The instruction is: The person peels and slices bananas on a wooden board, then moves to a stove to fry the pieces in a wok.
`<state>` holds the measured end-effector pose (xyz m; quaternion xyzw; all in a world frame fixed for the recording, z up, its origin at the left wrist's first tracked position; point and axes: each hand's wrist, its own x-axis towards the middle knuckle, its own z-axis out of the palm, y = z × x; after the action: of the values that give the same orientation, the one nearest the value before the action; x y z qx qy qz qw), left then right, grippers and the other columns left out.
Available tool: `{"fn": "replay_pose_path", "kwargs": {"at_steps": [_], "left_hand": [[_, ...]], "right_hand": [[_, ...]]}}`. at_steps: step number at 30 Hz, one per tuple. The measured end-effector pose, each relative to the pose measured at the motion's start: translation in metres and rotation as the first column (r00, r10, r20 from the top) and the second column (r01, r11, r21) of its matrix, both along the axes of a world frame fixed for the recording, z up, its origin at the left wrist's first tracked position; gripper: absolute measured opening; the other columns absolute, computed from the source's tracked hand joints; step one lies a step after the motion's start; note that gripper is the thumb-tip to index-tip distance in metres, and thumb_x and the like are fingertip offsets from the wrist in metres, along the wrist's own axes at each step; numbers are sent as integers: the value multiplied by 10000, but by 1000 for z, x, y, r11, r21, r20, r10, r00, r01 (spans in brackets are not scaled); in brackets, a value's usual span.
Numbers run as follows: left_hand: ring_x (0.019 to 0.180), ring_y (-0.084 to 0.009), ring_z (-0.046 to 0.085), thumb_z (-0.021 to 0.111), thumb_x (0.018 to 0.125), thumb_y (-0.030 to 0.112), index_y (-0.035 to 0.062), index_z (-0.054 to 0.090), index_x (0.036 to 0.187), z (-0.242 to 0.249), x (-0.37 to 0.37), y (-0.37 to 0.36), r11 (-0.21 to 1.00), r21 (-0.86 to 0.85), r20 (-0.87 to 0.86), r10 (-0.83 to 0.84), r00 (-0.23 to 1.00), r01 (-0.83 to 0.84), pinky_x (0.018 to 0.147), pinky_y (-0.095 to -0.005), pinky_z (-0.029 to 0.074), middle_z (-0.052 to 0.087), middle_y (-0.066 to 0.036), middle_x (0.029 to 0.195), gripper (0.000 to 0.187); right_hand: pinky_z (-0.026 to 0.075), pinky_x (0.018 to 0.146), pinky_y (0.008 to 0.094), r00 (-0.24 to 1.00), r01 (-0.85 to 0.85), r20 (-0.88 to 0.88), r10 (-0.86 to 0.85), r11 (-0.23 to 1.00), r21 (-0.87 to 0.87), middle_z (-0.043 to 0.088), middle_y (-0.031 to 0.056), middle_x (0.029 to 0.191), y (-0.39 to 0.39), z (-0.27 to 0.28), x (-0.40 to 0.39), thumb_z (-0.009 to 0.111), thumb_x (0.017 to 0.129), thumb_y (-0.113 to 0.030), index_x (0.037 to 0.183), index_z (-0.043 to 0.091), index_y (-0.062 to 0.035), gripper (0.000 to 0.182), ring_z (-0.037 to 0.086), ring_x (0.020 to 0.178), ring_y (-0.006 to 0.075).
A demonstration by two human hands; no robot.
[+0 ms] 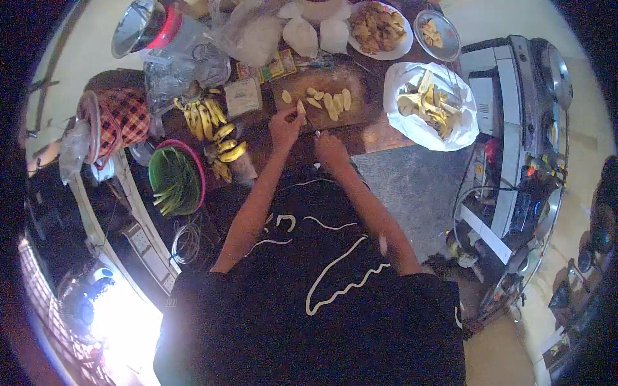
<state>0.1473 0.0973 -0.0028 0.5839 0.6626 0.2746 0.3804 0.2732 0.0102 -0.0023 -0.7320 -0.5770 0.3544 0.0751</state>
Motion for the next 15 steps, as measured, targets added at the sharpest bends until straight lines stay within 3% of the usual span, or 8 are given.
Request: {"fn": "replay_pose_path", "kwargs": {"at_steps": [4, 7, 13, 15], "left_hand": [[689, -241, 677, 701, 761, 224, -5, 708, 913, 5, 3, 3, 1000, 13, -46, 26, 999, -25, 669, -332, 519, 690, -160, 796, 275], [706, -234, 681, 700, 762, 232, 8, 713, 917, 4, 2, 3, 997, -79, -7, 27, 1000, -27, 675, -333, 518, 693, -165, 812, 273], [728, -242, 675, 743, 735, 230, 27, 718, 936, -11, -3, 2, 999, -39, 53, 23, 998, -21, 705, -349, 508, 692, -166, 824, 286], [751, -254, 670, 755, 723, 215, 25, 718, 934, -10, -4, 3, 999, -39, -58, 4, 998, -7, 727, -353, 501, 691, -169, 835, 286]], "right_hand": [[484, 659, 545, 998, 61, 2, -62, 998, 26, 605, 285, 775, -4, 1, 4, 466, 944, -287, 912, 493, 29, 319, 593, 748, 487], [476, 642, 553, 997, 81, -2, -81, 993, 80, 592, 293, 745, -7, 0, 7, 466, 946, -290, 911, 488, 24, 316, 586, 725, 488], [472, 607, 557, 996, 88, -14, -87, 984, 152, 576, 295, 684, -9, 4, 2, 473, 944, -305, 904, 479, 21, 328, 582, 680, 485], [473, 602, 557, 997, 82, -28, -78, 984, 160, 579, 291, 676, -7, 8, -1, 475, 943, -307, 901, 480, 21, 331, 583, 669, 484]]}}
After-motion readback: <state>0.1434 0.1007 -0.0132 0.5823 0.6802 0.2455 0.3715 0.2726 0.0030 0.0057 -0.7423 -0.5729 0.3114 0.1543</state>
